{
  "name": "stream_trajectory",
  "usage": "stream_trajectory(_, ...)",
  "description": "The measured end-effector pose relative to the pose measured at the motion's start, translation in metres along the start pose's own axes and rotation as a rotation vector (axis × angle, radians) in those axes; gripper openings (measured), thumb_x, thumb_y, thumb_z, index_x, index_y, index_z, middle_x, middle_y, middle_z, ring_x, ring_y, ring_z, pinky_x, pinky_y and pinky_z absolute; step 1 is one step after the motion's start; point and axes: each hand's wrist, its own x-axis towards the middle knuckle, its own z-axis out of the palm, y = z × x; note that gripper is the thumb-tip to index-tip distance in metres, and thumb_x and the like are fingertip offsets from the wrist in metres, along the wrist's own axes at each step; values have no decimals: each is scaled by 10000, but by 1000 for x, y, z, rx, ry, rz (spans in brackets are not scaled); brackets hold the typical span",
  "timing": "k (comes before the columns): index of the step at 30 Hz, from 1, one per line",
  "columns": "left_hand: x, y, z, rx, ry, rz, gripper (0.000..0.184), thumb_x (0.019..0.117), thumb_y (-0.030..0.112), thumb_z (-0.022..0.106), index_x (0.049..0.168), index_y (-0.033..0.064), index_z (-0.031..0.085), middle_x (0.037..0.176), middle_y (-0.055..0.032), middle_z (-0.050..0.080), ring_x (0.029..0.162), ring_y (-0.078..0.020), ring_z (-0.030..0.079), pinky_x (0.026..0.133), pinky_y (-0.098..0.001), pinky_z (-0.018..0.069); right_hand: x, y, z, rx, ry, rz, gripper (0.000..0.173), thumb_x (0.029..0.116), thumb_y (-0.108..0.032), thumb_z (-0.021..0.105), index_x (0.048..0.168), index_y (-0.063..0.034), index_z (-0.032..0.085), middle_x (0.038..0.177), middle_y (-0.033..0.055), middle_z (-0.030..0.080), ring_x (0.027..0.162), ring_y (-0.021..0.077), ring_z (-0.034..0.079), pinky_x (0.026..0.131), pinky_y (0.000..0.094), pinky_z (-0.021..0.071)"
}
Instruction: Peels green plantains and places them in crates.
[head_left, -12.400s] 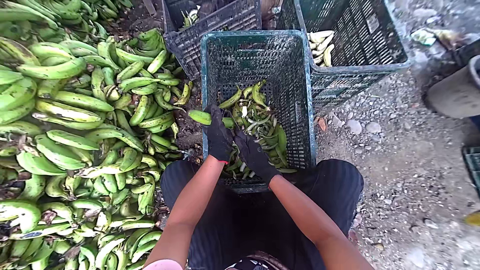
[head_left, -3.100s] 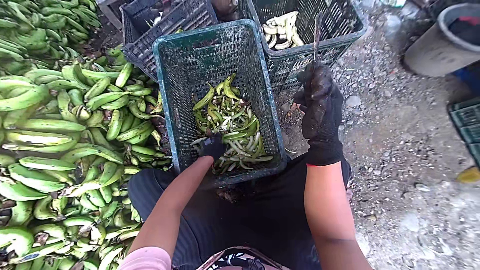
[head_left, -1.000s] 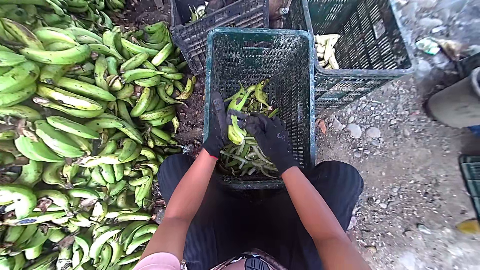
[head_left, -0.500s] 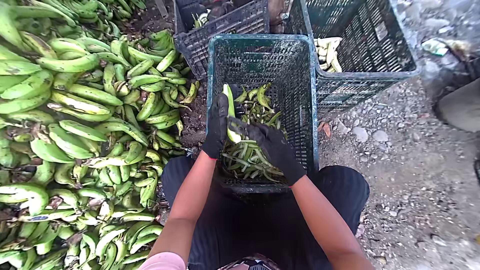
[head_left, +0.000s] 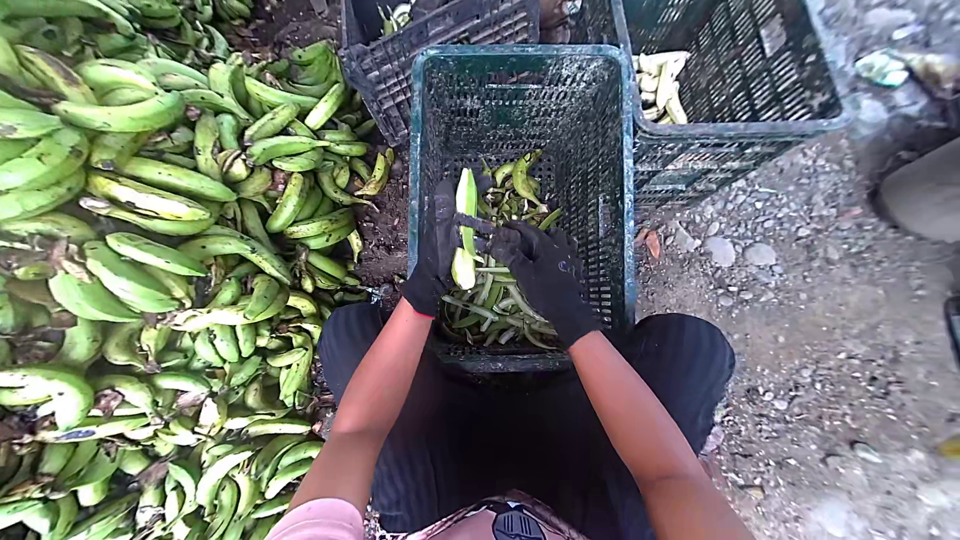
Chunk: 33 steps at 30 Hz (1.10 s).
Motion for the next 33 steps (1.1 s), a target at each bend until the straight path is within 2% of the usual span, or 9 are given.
stream_trajectory(6,-19,-7,23,11,-142,-415,619,1097,462,104,1337,78,526,841,-44,661,637,-123,632,557,-277,564,35,30,-15,177,150,88,538,1052,-563,397,1345,-189,649,1135,156,704,1075,355,657,893,649,476)
stream_trajectory(9,-4,-10,11,-15,-43,-159,669,1068,533,104,1374,84,495,963,-14,686,761,-92,662,664,-271,591,23,24,-14,269,64,-9,499,1073,-492,381,1295,-146,664,1062,136,698,1003,310,659,858,624,487)
stream_trajectory(12,9,-11,-3,163,196,237,793,1041,616,266,1480,-35,379,1405,-95,558,1200,-84,574,1019,-281,496,6,14,1,242,-84,-42,511,1066,-513,377,1330,-174,655,1069,148,705,1011,339,666,849,638,494)
stream_trajectory(16,18,-7,-17,362,568,541,644,1096,387,220,1520,-92,299,1477,-193,464,1240,-132,561,1033,-281,498,-11,9,17,148,-85,-173,600,1041,-627,343,1368,-213,630,1117,149,693,1037,361,655,831,656,493)
stream_trajectory(19,19,-3,-34,454,648,649,612,1108,287,155,1514,-163,245,1585,-283,310,1436,-220,404,1194,-302,318,-16,6,17,48,-73,-212,588,1037,-591,366,1411,-207,610,1207,193,657,1134,419,607,901,682,460)
stream_trajectory(23,8,-1,-16,177,323,334,693,1079,497,256,1499,-52,298,1204,-72,619,869,-97,665,776,-310,605,-6,-1,11,-10,-31,-63,552,1021,-570,417,1452,-267,583,1313,223,613,1223,461,556,900,702,441)
stream_trajectory(28,-15,-10,14,406,-101,-223,543,1117,352,194,1424,12,484,1223,-137,618,1071,-122,609,955,-338,524,22,24,2,92,30,39,597,1041,-618,340,1355,-214,648,1177,154,691,1126,358,638,907,638,481)
stream_trajectory(30,-22,-5,20,461,-110,-181,598,1112,401,206,1477,-6,446,1348,-179,586,1210,-144,582,1066,-349,470,23,27,-1,201,26,36,559,1065,-552,355,1338,-162,648,1153,155,696,1100,341,647,906,636,473)
stream_trajectory(33,-14,-15,19,326,189,153,622,1102,416,209,1463,-39,434,1259,-141,639,1092,-114,642,973,-326,548,17,20,1,221,21,15,537,1075,-514,351,1379,-163,622,1202,160,685,1133,341,639,938,626,470)
